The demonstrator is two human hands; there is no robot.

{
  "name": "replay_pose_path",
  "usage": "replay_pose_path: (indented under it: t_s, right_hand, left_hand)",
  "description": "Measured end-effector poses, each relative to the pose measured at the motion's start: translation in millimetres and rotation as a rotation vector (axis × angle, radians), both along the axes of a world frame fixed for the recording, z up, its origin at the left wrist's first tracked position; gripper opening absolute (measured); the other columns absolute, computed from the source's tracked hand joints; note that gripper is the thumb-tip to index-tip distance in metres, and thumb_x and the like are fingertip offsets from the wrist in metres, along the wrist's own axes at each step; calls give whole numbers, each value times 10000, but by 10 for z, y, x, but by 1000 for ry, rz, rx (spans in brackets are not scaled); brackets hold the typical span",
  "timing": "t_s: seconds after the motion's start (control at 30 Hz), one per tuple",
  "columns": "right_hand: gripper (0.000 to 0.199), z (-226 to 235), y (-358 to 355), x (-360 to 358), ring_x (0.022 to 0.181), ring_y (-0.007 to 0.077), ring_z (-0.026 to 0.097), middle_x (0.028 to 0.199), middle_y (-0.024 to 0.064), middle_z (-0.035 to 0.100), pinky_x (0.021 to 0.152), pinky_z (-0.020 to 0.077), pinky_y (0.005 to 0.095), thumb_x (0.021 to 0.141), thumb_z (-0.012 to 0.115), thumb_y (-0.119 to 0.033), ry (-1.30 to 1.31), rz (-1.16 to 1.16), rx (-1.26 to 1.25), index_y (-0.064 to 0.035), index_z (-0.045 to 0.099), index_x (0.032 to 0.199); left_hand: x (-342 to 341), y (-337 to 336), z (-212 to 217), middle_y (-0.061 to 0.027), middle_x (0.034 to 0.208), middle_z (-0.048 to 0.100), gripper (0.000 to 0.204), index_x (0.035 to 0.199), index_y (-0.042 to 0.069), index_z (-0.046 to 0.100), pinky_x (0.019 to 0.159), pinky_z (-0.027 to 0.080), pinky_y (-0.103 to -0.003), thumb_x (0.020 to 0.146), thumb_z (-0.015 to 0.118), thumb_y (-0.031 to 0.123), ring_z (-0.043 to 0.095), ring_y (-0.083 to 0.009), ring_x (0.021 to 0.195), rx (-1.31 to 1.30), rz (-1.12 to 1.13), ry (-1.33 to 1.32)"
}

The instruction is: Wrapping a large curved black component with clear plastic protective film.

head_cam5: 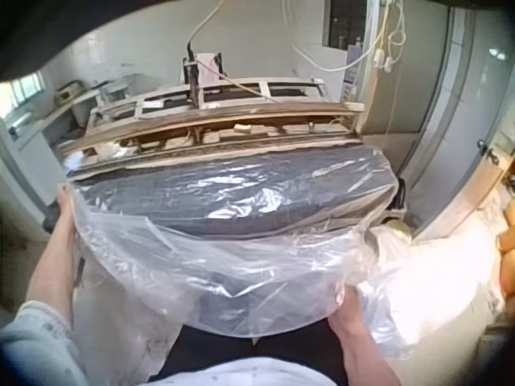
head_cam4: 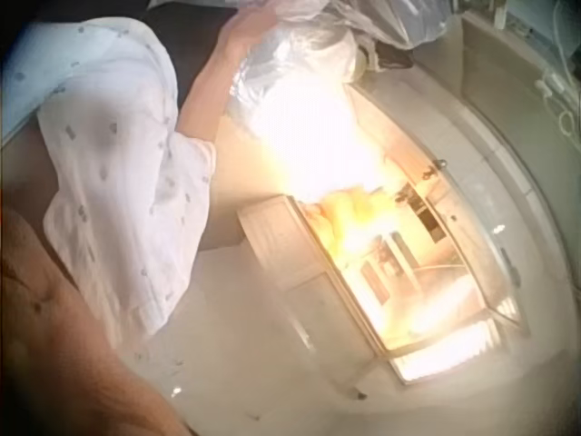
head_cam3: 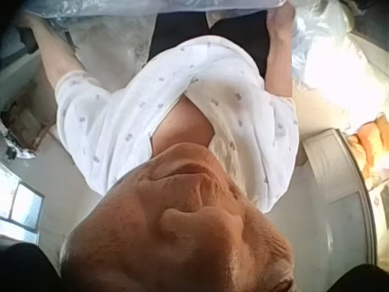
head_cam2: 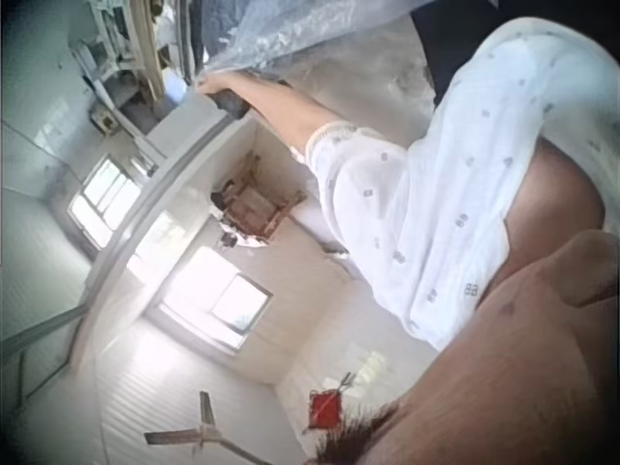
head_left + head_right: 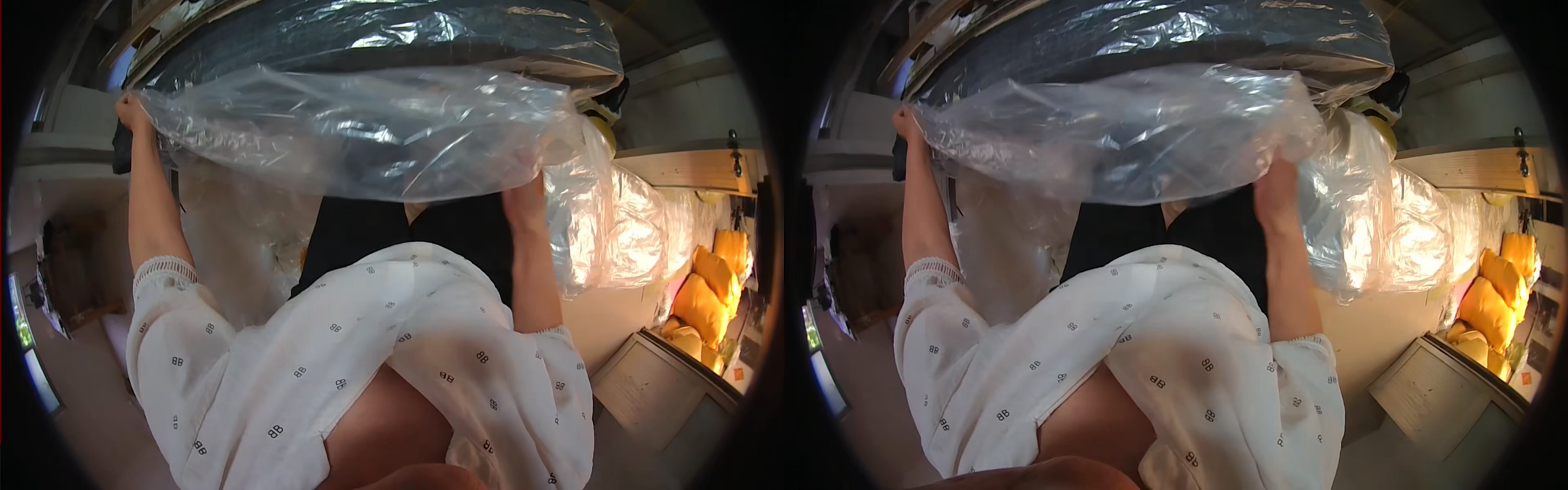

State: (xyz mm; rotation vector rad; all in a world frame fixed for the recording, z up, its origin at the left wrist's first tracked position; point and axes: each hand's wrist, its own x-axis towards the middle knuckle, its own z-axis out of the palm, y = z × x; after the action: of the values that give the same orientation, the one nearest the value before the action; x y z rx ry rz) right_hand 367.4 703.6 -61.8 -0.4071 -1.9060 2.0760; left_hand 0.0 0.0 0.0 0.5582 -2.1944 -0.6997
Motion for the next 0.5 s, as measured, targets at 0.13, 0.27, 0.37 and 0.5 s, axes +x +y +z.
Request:
replay_pose_path:
  t_s: [0.13, 0.27, 0.37, 0.5]
  right_hand:
    - [256, 698, 2102, 1010, 783, 95, 546, 928, 41, 592, 658, 444, 220, 867, 438, -118, 100, -681, 554, -23, 551, 1077]
    - [230, 2292, 2852, 1352, 938, 171, 579, 1046, 101, 620, 839, 446, 265, 851, 551, -95, 43, -1044, 1048, 8, 591, 1054]
    - [248, 2967, 3426, 1135, 978, 191, 578, 1084, 85, 621, 866, 431, 279, 844, 563, -103, -19, -794, 1600, -46, 609, 1081]
    - [377, 3236, 2011, -42, 885, 257, 571, 1042, 77, 609, 817, 437, 332, 797, 557, -63, 349, -697, 2017, -147, 571, 1165]
  left_hand:
    - [251, 922, -72, -177, 975, 596, 306, 1001, 4, 564, 822, 421, -381, 865, 499, 271, 566, -343, 915, -47, -123, 140]
    - [388, 1118, 85, -174, 921, 572, 247, 933, -5, 546, 783, 421, -350, 893, 465, 226, 554, -316, 876, -229, -387, 171]
    - [208, 1377, 68, -181, 936, 572, 251, 930, -6, 548, 794, 417, -357, 874, 475, 228, 555, -311, 901, -141, -405, 125]
    - [81, 924, -255, -165, 953, 585, 267, 956, -1, 560, 822, 416, -365, 843, 492, 230, 559, -310, 919, -112, -187, 144]
